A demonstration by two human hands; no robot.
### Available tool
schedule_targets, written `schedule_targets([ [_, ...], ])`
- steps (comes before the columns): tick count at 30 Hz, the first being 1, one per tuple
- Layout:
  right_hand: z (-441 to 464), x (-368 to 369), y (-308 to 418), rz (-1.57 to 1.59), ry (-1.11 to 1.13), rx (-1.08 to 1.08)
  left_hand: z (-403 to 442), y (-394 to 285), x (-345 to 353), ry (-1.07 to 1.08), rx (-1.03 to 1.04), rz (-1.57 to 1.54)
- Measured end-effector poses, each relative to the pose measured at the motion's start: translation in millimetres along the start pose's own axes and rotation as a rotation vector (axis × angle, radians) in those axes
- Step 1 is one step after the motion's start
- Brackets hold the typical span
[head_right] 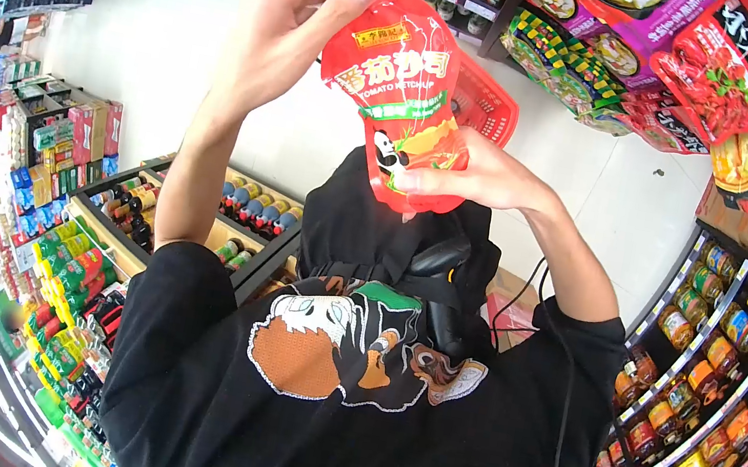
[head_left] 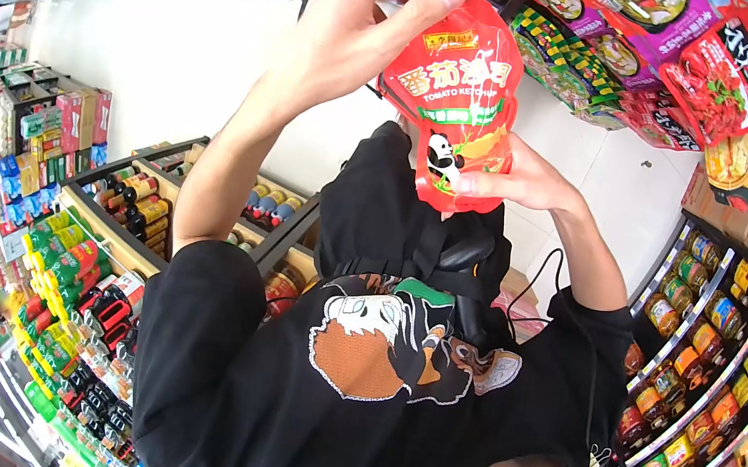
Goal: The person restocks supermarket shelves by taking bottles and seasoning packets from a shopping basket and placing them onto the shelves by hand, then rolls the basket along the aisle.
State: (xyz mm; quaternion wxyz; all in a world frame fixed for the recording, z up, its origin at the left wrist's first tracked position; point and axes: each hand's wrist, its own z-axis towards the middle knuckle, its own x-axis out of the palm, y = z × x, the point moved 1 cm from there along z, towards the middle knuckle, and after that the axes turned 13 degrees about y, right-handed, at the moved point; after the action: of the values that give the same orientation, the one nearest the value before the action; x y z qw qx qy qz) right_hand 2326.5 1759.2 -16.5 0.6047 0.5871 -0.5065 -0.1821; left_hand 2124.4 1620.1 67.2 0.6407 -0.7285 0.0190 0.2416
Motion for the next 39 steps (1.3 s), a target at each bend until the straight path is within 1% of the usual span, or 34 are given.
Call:
schedule_targets([
  [1, -1, 1, -4, -0.024, -0.028, -0.022, 2, -2, 4, -0.003, 0.004, -0.083],
  [2, -3, 3, -6, -0.026, -0.036, -0.028, 3, -3, 7, 0.005, 0.01, -0.08],
  [4, -2, 3, -5, -0.08, -0.083, -0.054, 7, -4, 9, -0.009, -0.003, -0.178],
  [6, -1, 4, -2, -0.08, -0.1, -0.057, 9, -5, 5, -0.01, 0.001, -0.137],
  [8, 1, 3, 0, -0.077, -0.117, -0.059, 13, -1, -2, 0.066, -0.053, -0.153],
  [9, 3, 3, 1, -0.057, -0.123, -0.054, 16, 1, -5, 0.072, -0.051, -0.154],
  [11, 10, 0, 4, -0.039, -0.14, -0.056, 25, 5, -14, 0.107, -0.137, -0.15],
  [13, 20, -5, 4, 0.078, -0.092, -0.028, 32, 9, -23, 0.133, -0.14, -0.163],
  [14, 25, -9, 3, 0.077, -0.107, -0.035, 35, 12, -28, 0.151, -0.152, -0.179],
  [17, 46, -27, -5, 0.036, -0.209, -0.05, 42, 25, -40, 0.155, -0.043, -0.201],
  [18, 54, -35, -5, 0.091, -0.231, -0.054, 44, 29, -42, 0.148, 0.007, -0.21],
  [19, 62, -45, -7, 0.149, -0.252, -0.06, 44, 25, -46, 0.206, -0.014, -0.242],
  [20, 72, -55, -12, 0.209, -0.271, -0.066, 47, 29, -56, 0.314, -0.073, -0.083],
  [21, 83, -69, -27, 0.183, -0.345, -0.073, 52, 34, -61, 0.346, -0.073, 0.021],
  [22, 92, -78, -29, 0.188, -0.359, -0.081, 58, 42, -64, 0.378, -0.071, 0.126],
  [23, 99, -86, -31, 0.242, -0.386, -0.081, 64, 49, -66, 0.41, -0.015, 0.109],
  [24, 106, -95, -35, 0.298, -0.412, -0.08, 70, 54, -71, 0.427, 0.052, 0.169],
  [25, 114, -104, -40, 0.344, -0.443, -0.126, 76, 58, -74, 0.429, 0.083, 0.161],
  [27, 122, -118, -42, 0.355, -0.496, -0.151, 91, 66, -80, 0.449, 0.12, 0.158],
  [30, 136, -134, -36, 0.381, -0.567, -0.156, 118, 82, -87, 0.398, 0.188, 0.09],
  [33, 155, -154, -45, 0.41, -0.797, -0.316, 149, 96, -95, 0.421, 0.14, 0.116],
  [34, 161, -162, -49, 0.422, -0.808, -0.322, 160, 103, -96, 0.437, 0.139, 0.116],
  [36, 172, -180, -51, 0.638, -0.83, -0.48, 181, 121, -93, 0.33, 0.222, 0.148],
  [37, 175, -185, -44, 0.65, -0.85, -0.493, 190, 126, -91, 0.299, 0.248, 0.121],
  [38, 179, -189, -37, 0.653, -0.861, -0.503, 198, 131, -90, 0.313, 0.254, 0.122],
  [39, 183, -193, -29, 0.686, -0.868, -0.585, 204, 134, -89, 0.271, 0.273, 0.124],
])
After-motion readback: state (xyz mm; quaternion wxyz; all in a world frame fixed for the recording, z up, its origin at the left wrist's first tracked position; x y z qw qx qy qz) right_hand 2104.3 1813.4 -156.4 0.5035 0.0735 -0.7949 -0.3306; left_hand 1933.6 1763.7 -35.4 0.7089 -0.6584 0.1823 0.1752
